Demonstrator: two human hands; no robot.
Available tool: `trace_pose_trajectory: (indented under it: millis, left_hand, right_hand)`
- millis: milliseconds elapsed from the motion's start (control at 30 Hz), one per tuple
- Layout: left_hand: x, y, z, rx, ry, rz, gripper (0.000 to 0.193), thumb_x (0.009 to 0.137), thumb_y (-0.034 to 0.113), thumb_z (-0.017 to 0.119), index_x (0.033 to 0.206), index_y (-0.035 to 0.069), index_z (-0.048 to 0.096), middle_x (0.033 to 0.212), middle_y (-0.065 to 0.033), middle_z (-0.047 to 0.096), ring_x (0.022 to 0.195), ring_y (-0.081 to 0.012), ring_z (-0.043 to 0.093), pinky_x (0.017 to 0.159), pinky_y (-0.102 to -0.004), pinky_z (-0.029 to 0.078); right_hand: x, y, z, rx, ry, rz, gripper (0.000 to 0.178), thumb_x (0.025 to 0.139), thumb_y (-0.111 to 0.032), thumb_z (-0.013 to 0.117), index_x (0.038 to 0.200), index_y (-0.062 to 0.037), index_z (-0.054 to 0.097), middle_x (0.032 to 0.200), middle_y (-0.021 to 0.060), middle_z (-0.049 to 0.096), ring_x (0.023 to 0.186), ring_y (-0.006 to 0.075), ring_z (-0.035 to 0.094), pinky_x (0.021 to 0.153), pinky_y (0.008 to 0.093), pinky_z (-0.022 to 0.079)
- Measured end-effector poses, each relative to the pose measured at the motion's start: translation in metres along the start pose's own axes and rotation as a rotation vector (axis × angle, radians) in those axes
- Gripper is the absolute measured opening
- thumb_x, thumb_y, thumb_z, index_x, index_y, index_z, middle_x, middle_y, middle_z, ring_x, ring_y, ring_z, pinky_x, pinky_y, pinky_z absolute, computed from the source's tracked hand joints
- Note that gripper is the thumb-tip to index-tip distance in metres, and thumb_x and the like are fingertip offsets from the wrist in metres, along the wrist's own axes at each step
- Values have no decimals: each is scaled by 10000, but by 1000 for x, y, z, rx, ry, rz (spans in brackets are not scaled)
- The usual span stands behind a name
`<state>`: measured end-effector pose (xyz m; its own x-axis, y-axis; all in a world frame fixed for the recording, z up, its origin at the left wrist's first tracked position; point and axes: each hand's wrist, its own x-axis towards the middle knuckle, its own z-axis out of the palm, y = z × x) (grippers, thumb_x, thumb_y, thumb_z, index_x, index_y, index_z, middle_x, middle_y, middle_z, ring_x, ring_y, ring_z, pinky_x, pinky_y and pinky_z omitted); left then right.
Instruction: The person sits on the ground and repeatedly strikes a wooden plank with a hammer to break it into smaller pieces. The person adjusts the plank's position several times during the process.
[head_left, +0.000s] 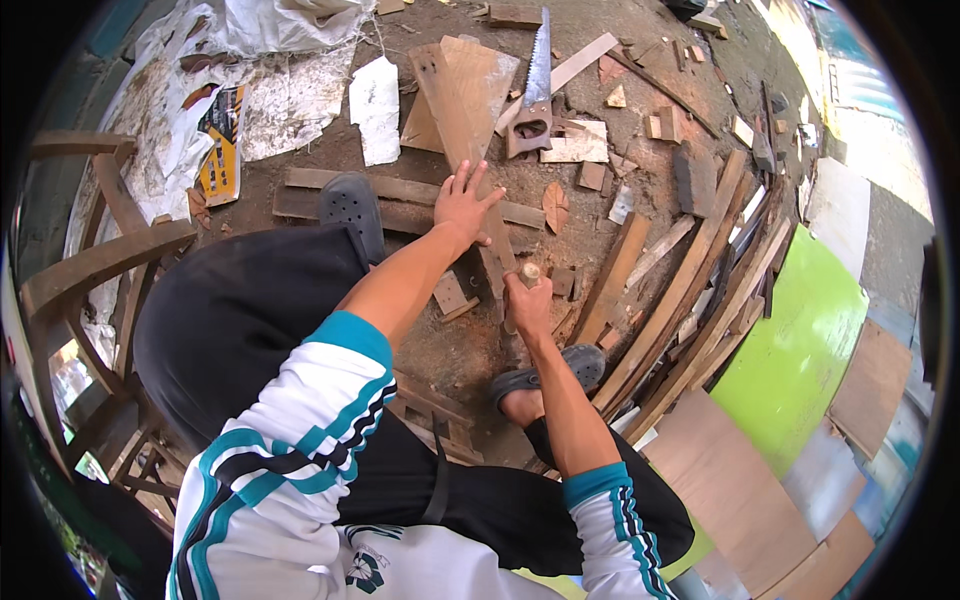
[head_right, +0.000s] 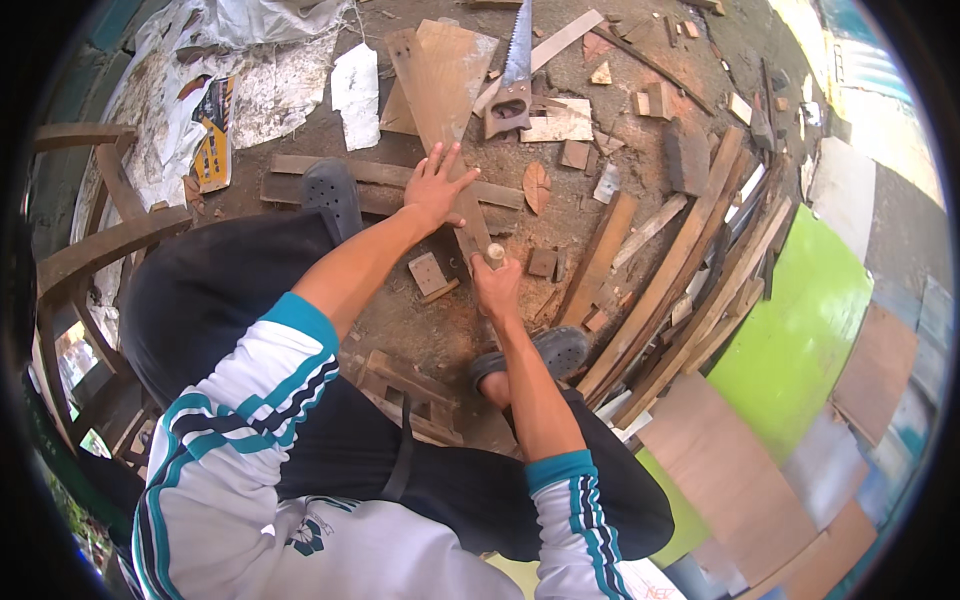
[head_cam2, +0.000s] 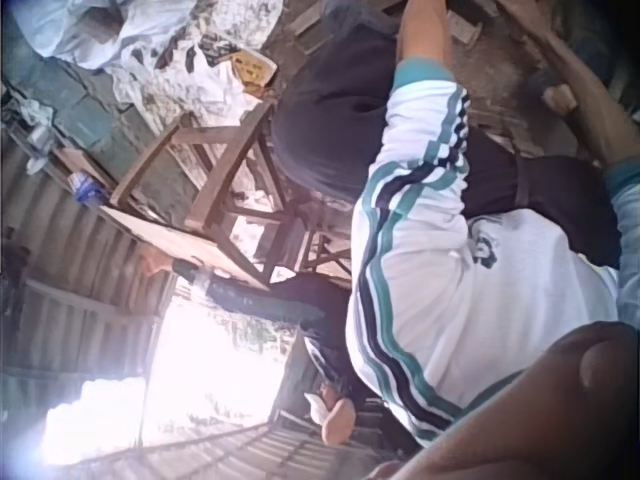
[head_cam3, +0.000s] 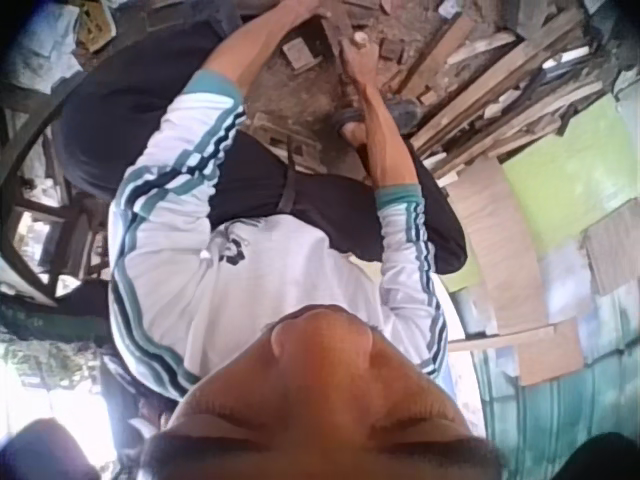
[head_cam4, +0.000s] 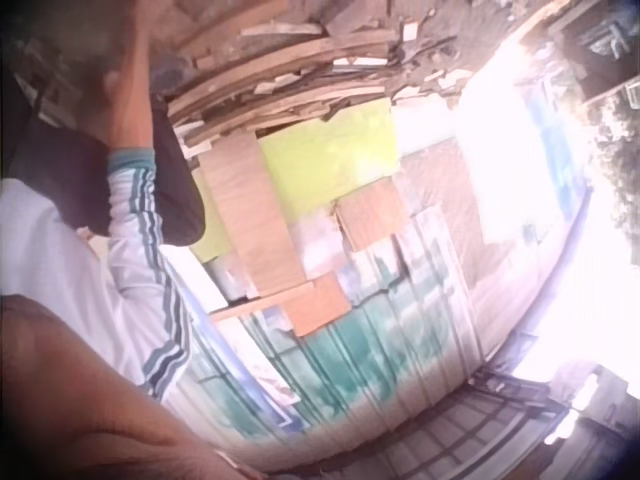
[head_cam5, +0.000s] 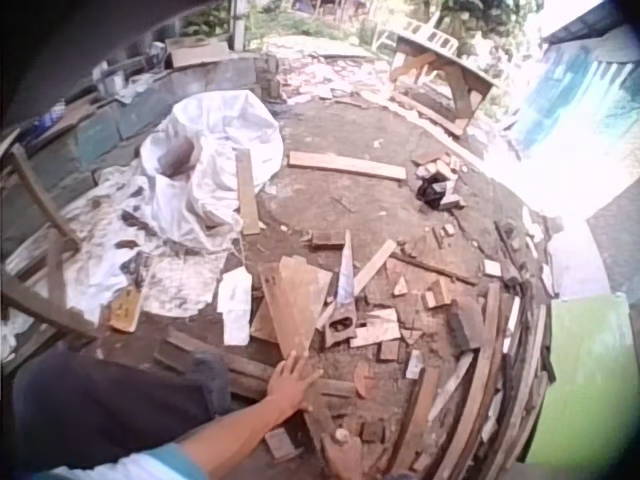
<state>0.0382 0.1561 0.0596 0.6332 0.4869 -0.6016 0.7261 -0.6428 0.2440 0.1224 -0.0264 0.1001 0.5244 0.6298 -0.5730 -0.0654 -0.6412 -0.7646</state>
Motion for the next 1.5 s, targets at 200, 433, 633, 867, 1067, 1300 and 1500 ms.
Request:
trace_pose_trajectory:
  millis: [200, 433, 633, 867, 1067, 1300, 1500]
  left_hand:
    - [4, -6, 2, 26, 46, 16, 1071, 712, 597, 810, 1583, 426, 211, 1698, -105, -51, 1554, -370, -25, 1241, -481, 148]
    - [8, -3, -6, 67, -1, -16, 1063, 722, 589, 807, 1585, 419, 210, 1695, -123, -48, 1552, -379, -19, 1238, -488, 154]
    - [10, -2, -3, 75, 26, 6, 1062, 730, 595, 798, 1589, 419, 200, 1695, -127, -34, 1550, -386, -3, 1228, -486, 177]
    - [8, 1, -1, 93, -17, 5, 1086, 720, 609, 794, 1593, 424, 174, 1692, -141, -41, 1544, -411, 3, 1220, -489, 200]
    - [9, 1, -7, 110, -45, -12, 1061, 767, 636, 745, 1595, 460, 106, 1693, -111, -110, 1551, -383, -46, 1227, -487, 152]
    - [9, -1, -7, 100, -66, 2, 1070, 764, 631, 748, 1597, 456, 100, 1693, -116, -105, 1551, -386, -47, 1229, -487, 153]
    - [24, 5, -17, 117, -17, 32, 1086, 755, 641, 747, 1598, 455, 87, 1694, -111, -94, 1551, -380, -36, 1228, -487, 153]
  right_hand:
    - [20, -17, 8, -83, -32, -147, 230, 854, -165, 691, 761, 40, 645, 607, 6, 584, 573, 100, 538, 530, 332, 428]
    - [17, -21, 2, 79, -139, -30, 229, 864, -124, 697, 690, -31, 579, 578, 12, 562, 503, 115, 519, 480, 299, 385]
    - [4, -18, -2, 55, -123, -3, 175, 827, -115, 710, 731, -15, 603, 641, -9, 568, 592, 99, 516, 548, 303, 401]
    - [-13, -1, -5, 32, -62, -74, 199, 785, -97, 717, 708, -16, 553, 605, 4, 493, 595, 106, 455, 562, 326, 389]
    - [-17, 6, -9, -26, -58, -139, 169, 783, -68, 714, 705, -31, 569, 628, -12, 535, 588, 98, 476, 546, 309, 391]
    - [-27, -5, -8, -71, -50, -214, 200, 755, -69, 720, 717, -13, 531, 591, 55, 482, 558, 133, 448, 535, 341, 392]
    - [-37, 9, -20, -40, -26, -137, 210, 741, -64, 713, 723, -13, 511, 603, 85, 472, 554, 159, 447, 546, 347, 403]
